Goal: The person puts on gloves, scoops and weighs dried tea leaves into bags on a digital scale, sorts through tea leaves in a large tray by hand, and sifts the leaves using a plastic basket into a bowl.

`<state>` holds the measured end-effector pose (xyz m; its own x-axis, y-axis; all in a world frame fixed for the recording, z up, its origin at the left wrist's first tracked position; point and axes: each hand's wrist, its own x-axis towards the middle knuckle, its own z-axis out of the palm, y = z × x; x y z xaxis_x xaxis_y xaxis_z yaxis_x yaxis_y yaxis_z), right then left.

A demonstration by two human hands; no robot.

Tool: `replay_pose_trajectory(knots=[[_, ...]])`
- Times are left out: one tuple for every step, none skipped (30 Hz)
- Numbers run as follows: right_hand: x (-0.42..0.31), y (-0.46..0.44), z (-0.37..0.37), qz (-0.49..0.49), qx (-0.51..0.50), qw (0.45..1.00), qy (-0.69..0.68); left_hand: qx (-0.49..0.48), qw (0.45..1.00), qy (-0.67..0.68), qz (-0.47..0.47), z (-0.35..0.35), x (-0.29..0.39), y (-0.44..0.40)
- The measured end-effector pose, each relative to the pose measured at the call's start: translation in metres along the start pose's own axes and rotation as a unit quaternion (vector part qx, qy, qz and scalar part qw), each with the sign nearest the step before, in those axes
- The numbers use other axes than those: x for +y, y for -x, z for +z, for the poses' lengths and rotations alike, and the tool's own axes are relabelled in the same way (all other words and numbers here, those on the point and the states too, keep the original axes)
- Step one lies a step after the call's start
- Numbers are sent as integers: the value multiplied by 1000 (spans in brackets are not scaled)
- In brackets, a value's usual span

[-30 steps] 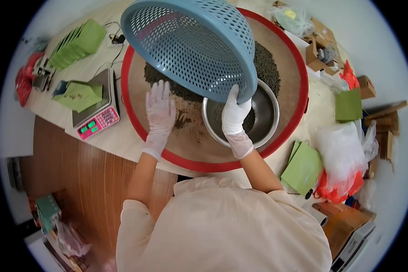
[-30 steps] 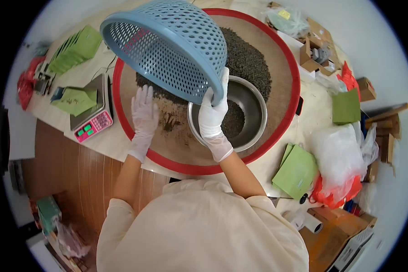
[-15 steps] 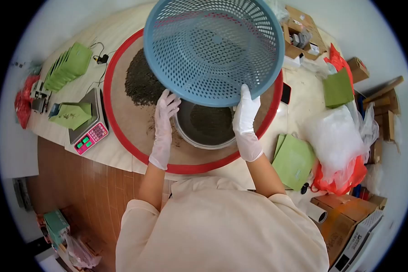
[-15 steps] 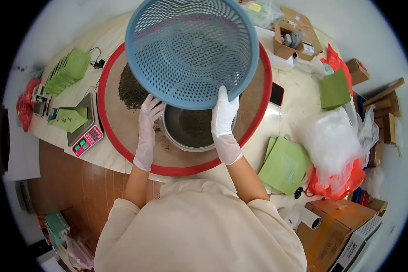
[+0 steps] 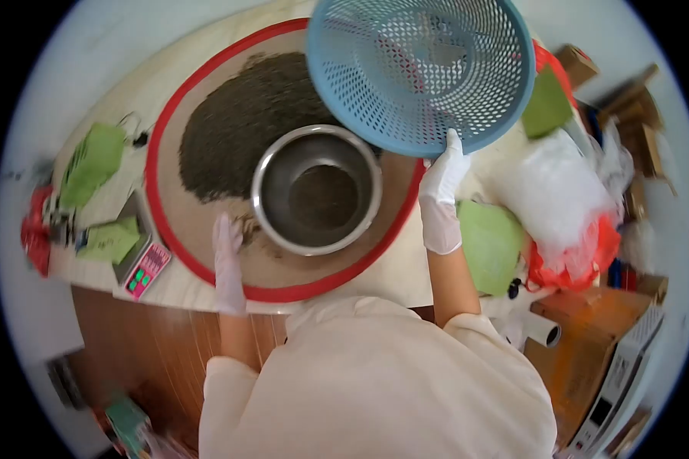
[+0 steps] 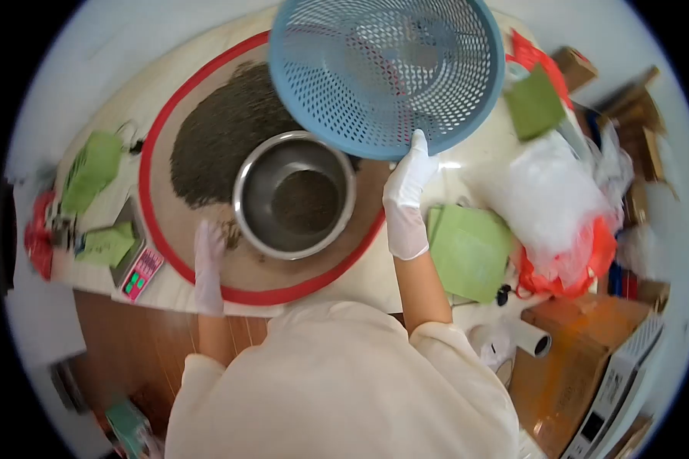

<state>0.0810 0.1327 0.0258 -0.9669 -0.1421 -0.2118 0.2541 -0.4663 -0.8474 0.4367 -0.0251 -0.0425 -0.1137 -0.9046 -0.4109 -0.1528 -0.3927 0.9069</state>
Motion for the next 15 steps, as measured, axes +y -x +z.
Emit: replay_pose_trajectory(knots=[[3,-25,-21,22,48,999,-15,-47,998,-36,9,9,2,29],[-1,-43,-40,6,40,999,-11,-96,993,-72,22,15,4,57],[0,-66,-60,8,74,997,-24,-143,984,-78,-69,10,-24,37],[5,-89,-75,14,105,994,-38,-182,966,-88,-161,5,-56,10],[6,-110,-90,3,119,992,-39,-165,961,-84,-203,16,-72,9],[7,-129,-102,33,136,988,-59,-144,956,-79,-243,25,-84,11],[11,-146,-113,66,151,983,-81,-175,944,-44,-275,30,-94,10],[18,-165,-127,61,156,982,-83,-176,941,1,-289,37,-104,10],[25,-185,-141,88,171,977,-91,-183,938,18,-293,46,-104,15],[27,-199,-146,115,184,971,-99,-189,935,35,-298,54,-104,19],[29,-212,-152,111,186,971,-102,-156,929,101,-320,62,-104,18],[29,-222,-157,132,187,967,-113,-160,929,97,-319,67,-105,15],[30,-231,-161,154,189,962,-123,-121,931,117,-325,69,-106,13],[31,-242,-164,154,192,961,-125,-79,931,137,-330,70,-107,11],[34,-254,-169,136,192,967,-96,-59,927,143,-341,70,-108,7]])
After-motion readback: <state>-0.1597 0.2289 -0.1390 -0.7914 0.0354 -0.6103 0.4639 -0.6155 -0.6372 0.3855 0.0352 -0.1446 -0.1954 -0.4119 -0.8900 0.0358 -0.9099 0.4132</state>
